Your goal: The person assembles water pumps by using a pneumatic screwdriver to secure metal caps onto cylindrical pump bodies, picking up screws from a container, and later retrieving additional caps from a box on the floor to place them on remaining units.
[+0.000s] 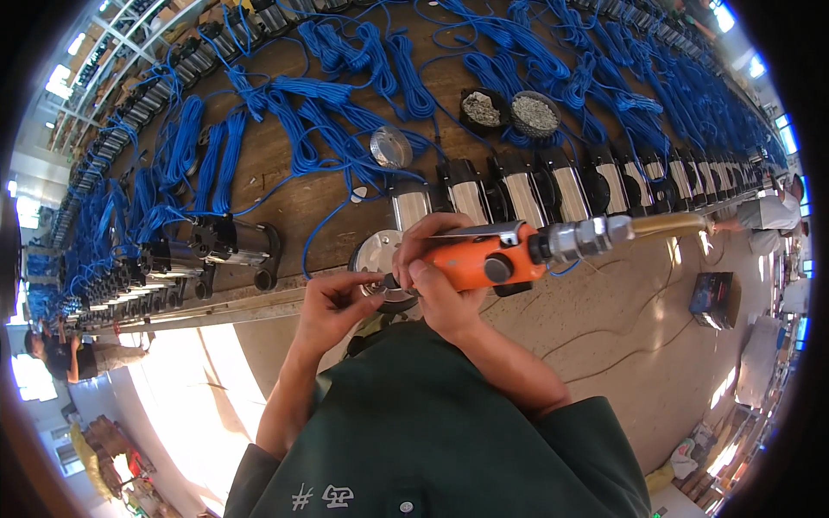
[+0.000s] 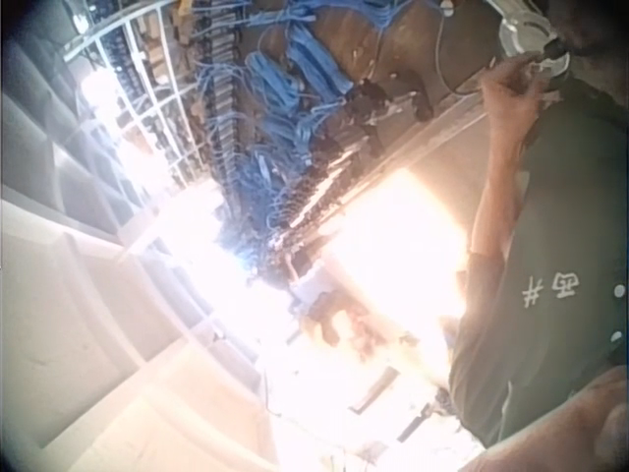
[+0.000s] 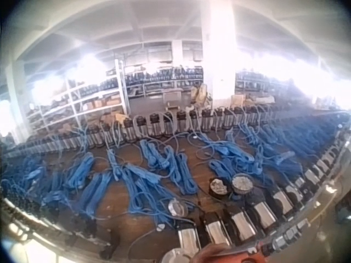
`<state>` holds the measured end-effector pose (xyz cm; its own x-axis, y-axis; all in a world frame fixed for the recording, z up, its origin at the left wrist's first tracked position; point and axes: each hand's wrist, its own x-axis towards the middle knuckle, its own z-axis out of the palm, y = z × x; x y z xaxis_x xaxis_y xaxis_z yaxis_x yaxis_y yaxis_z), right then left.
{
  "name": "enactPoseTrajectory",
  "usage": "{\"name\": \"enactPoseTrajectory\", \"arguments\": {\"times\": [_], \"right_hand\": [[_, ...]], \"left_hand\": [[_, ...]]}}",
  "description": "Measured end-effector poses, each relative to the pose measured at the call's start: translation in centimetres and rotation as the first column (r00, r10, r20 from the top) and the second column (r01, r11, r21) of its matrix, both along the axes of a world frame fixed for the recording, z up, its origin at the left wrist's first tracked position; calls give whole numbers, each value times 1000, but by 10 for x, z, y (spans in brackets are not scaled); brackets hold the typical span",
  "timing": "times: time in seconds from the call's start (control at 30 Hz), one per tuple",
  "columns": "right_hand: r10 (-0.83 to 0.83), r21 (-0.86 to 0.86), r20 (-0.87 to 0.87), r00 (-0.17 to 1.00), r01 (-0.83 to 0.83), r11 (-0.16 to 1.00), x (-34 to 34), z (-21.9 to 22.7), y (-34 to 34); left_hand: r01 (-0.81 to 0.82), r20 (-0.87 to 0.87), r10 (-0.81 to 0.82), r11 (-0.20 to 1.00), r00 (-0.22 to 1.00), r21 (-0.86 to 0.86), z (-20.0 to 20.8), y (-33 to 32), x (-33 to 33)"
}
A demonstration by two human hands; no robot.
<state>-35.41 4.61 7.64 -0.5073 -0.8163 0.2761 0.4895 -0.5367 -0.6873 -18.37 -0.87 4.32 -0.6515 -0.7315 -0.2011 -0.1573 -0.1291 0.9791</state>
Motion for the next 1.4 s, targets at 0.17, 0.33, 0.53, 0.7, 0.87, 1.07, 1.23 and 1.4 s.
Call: {"name": "enactPoseTrajectory", "arguments": {"times": [0.17, 0.33, 0.53, 0.7, 0.87, 1.07, 1.23, 1.4], "right_hand": [[63, 71, 24, 998, -65, 995, 2, -9, -3], [108, 168, -137, 985, -84, 982, 4, -5, -7], [125, 195, -245, 962, -77, 978, 13, 5, -9], [47, 255, -154, 987, -6, 967, 16, 9, -10], [37, 202, -106, 994, -15, 979, 8, 5, -13], [132, 149, -146, 980, -111, 983, 8, 0, -14], [132, 68, -222, 966, -120, 990, 12, -4, -13], [128, 52, -285, 950, -118, 992, 14, -17, -8]], "left_hand": [[-25, 137, 36, 996, 990, -83, 1, 4, -3], [-37, 147, 45, 998, 988, -57, -2, 3, -2], [-56, 117, 59, 998, 991, -33, -7, 0, 1], [-34, 110, 36, 999, 993, -17, -8, -2, 4], [-46, 80, 46, 999, 996, 0, -11, 0, 4], [-50, 123, 61, 995, 991, -88, -7, 2, 3], [-77, 92, 85, 993, 992, -90, -11, 1, 3], [-66, 133, 85, 988, 988, -139, -7, 2, 5]]}}
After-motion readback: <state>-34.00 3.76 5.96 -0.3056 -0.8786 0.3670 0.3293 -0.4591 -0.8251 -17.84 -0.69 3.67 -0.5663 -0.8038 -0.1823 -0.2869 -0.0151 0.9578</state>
